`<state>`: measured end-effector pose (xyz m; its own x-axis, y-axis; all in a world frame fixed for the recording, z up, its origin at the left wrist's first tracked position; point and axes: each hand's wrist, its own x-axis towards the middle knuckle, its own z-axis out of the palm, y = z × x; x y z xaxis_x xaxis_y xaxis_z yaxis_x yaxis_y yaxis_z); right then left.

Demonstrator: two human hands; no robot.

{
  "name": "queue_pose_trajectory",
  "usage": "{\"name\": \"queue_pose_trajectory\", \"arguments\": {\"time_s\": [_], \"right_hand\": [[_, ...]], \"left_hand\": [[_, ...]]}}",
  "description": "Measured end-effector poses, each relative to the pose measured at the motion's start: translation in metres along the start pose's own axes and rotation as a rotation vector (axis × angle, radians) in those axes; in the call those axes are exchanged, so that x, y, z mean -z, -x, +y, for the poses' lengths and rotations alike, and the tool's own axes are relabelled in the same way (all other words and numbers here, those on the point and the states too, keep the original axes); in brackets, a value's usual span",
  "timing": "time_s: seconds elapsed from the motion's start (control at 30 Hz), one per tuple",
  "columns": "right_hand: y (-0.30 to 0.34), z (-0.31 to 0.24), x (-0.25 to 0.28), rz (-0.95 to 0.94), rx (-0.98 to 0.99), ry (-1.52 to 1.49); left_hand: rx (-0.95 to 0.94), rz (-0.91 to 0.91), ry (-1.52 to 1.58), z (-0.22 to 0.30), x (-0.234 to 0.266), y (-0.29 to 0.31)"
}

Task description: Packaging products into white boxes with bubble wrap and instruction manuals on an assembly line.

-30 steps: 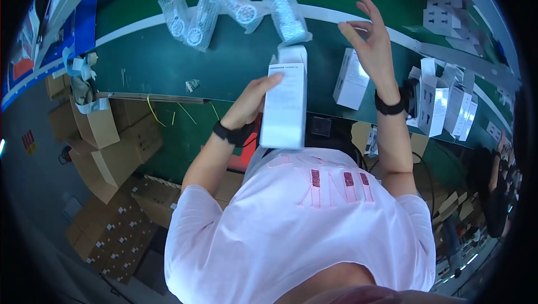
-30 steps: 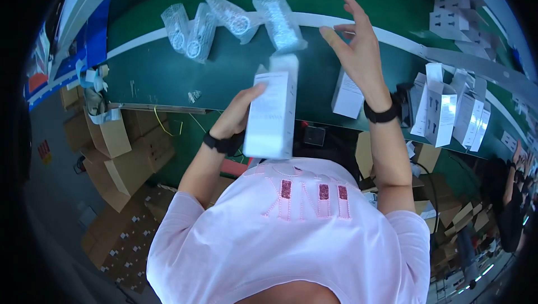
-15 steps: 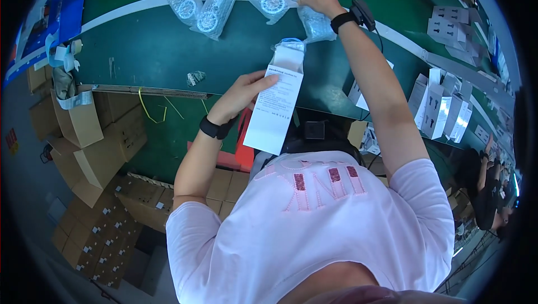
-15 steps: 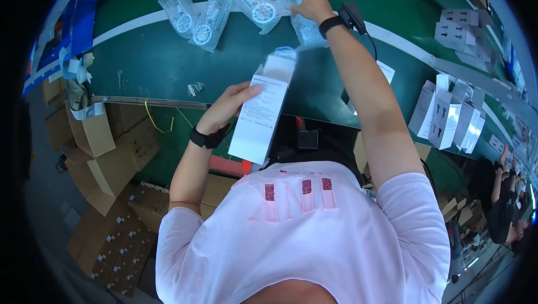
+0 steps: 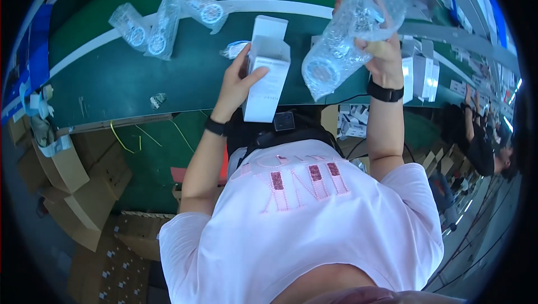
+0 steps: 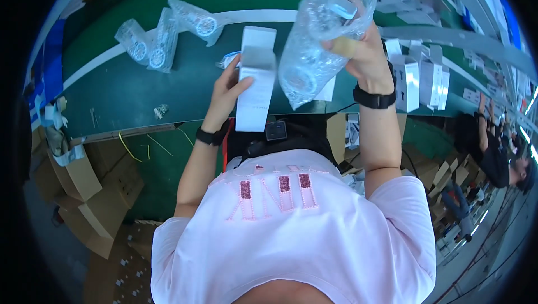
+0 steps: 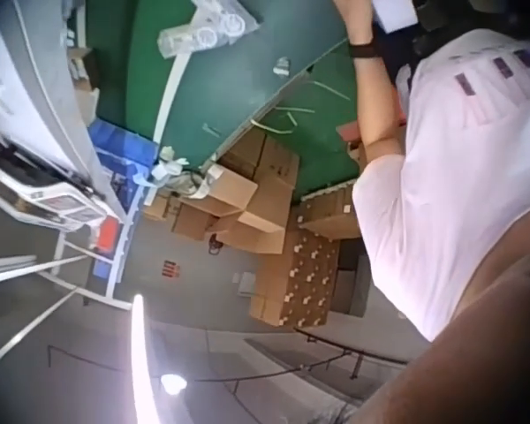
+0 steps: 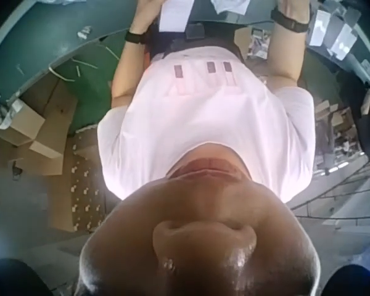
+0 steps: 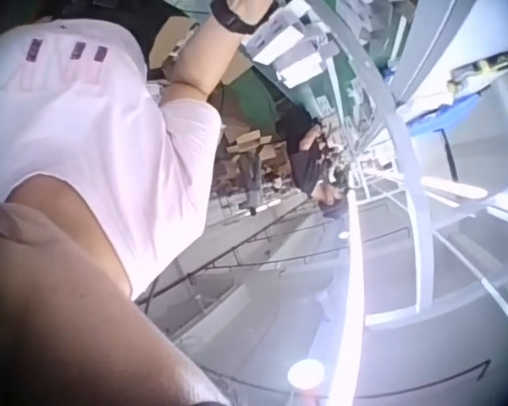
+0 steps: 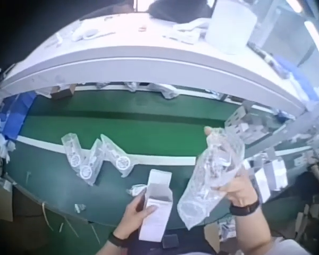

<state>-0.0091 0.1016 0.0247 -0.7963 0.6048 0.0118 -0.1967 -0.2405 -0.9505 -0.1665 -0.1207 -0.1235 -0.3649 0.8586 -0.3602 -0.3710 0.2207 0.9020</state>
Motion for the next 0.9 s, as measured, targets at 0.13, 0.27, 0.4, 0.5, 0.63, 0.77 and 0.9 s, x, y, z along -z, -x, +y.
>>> {"name": "queue_pose_trajectory", "arguments": {"time_s": [0.13, 0.27, 0.4, 0.5, 0.63, 0.77, 0.9], "right_hand": [[0.028, -0.028, -0.003, 0.055, 0.245, 0.246], [0.041, -0.043, -0.031, 0.184, 0.443, 0.464], [0.044, -0.054, -0.086, 0.385, 0.450, 0.269], [0.040, -0.079, -0.055, 0.299, 0.544, 0.607], [0.049, -0.095, -0.031, -0.079, 0.724, 1.194], [0.038, -0.110, -0.060, 0.052, 0.743, 1.124], [0.039, -0.112, -0.053, -0.291, 0.799, 1.335]], "left_hand": [[0.040, 0.090, -0.735, -0.002, -0.030, -0.030], [-0.536, 0.079, -0.459, 0.048, -0.074, 0.010], [-0.363, -0.152, -0.095, 0.083, -0.113, 0.039], [-0.167, -0.364, 0.286, 0.087, -0.099, 0.035], [0.077, -0.518, 0.683, 0.081, -0.093, 0.042], [-0.054, -0.609, 0.476, 0.069, -0.082, 0.038], [-0.012, -0.621, 0.541, 0.065, -0.086, 0.039]]}}
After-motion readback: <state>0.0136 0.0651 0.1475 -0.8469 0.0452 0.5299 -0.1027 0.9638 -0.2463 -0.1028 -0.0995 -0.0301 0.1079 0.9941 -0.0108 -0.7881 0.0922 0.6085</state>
